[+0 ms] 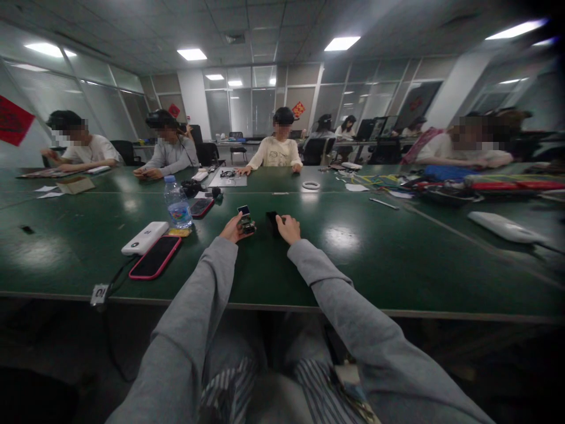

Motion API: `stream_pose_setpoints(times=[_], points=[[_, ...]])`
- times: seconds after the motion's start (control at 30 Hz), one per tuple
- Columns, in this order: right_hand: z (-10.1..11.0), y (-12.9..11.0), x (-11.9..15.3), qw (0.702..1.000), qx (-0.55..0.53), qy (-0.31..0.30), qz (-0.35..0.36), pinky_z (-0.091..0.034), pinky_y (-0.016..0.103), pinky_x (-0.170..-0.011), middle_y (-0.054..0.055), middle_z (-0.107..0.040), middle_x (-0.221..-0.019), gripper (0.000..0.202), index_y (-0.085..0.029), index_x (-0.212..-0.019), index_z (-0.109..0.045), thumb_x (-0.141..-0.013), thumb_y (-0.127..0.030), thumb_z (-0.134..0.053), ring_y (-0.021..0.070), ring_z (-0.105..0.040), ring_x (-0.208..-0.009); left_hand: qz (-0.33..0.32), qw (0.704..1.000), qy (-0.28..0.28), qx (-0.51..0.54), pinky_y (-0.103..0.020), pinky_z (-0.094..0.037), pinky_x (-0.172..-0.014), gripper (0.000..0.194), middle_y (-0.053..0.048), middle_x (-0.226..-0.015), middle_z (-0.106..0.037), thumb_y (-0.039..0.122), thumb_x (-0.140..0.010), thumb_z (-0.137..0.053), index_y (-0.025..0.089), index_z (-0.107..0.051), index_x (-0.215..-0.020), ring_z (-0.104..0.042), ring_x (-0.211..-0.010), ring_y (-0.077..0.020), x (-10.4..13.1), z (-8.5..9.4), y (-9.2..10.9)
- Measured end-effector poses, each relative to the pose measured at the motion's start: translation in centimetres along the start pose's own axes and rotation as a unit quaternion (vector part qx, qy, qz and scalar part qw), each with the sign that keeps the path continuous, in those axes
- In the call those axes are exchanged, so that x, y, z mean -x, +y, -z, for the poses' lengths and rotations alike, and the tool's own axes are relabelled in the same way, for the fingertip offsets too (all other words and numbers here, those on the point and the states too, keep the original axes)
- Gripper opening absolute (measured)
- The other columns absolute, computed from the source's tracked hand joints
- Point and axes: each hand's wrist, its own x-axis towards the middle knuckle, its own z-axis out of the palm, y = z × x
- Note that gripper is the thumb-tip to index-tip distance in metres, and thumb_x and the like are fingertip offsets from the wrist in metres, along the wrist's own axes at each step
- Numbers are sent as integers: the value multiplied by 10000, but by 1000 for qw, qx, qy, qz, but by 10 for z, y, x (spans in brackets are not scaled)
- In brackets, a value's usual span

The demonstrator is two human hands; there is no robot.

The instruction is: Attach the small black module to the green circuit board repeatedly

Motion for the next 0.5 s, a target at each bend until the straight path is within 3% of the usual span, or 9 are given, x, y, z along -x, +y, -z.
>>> stream_pose_setpoints(times=[0.13, 0.3, 0.4, 0.5], points=[[-2, -6, 12, 997, -12, 15, 69, -290, 441, -1038, 127, -504, -1123, 511, -171, -984, -514, -587, -364, -772, 276, -360, -1223, 4, 1000, 8, -2, -369, -545, -721, 465, -117, -970, -655, 502, -789, -560, 190, -510, -1131, -673, -800, -213, 1, -1, 0], [6, -3, 15, 996, 5, -24, 84, -359, 393, -975, 106, -556, -1012, 448, -169, -976, -518, -601, -236, -754, 254, -474, -1105, 2, 1000, 8, -2, -380, -544, -728, 471, -119, -989, -649, 496, -795, -554, 198, -496, -1155, -671, -818, -217, 0, 2, 0], [52, 12, 2, 984, 149, -20, 93, -398, 372, -901, 130, -572, -1007, 445, -154, -1046, -522, -666, -271, -722, 242, -540, -1002, 4, 1000, 0, -2, -377, -543, -736, 469, -127, -1008, -645, 492, -799, -551, 195, -496, -1158, -668, -840, -219, 1, 4, 0], [149, 41, -19, 952, 299, 33, 56, -403, 374, -833, 200, -564, -1035, 430, -130, -1118, -510, -749, -293, -657, 247, -561, -979, 6, 1000, -1, 1, -379, -542, -737, 478, -128, -1016, -644, 496, -792, -558, 193, -494, -1155, -666, -847, -224, 1, 5, 0]])
